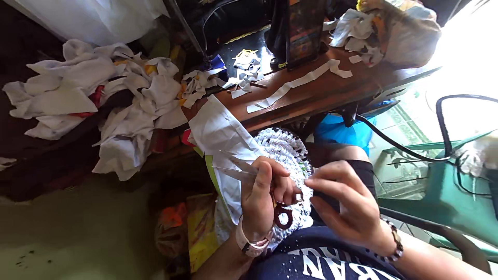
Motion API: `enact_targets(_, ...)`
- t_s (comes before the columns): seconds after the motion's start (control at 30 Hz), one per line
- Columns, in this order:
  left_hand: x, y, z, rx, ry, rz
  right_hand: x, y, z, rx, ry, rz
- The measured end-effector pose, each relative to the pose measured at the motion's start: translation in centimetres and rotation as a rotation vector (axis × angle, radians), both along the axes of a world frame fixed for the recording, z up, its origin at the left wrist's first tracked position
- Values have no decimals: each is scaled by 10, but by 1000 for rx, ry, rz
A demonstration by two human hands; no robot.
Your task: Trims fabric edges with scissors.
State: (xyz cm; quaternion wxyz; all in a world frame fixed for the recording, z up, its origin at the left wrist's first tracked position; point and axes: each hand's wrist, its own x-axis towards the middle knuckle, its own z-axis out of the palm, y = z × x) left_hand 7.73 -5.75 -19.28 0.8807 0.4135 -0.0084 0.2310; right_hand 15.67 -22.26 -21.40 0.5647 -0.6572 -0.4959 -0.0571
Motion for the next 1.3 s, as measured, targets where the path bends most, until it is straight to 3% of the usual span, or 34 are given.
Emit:
enact_targets(0.3, -14, -9, 3, 82, 55, 256, -39, 14, -10, -67, 88, 117)
enact_targets(0.6, -28, -30, 1, 139, 99, 287, -53, 4, -14, -96, 161, 128)
enact_targets(0.73, -31, -46, -2, 219, 141, 186, -56, -9, -22, -166, 224, 93)
enact_targets(0.87, -38, -42, -1, 532, 248, -113, -56, -29, -32, -124, 394, 167)
enact_targets(0.97, -41, -17, 8, 625, 297, -180, -53, -44, -39, -74, 582, 156)
enact_targets(1.17, -10, 117, 35, 1253, 297, 436, -32, -50, -53, -52, 798, 44)
enact_targets(1.3, 16, 178, 48, 1448, 557, 562, -25, -39, -56, -47, 811, 11)
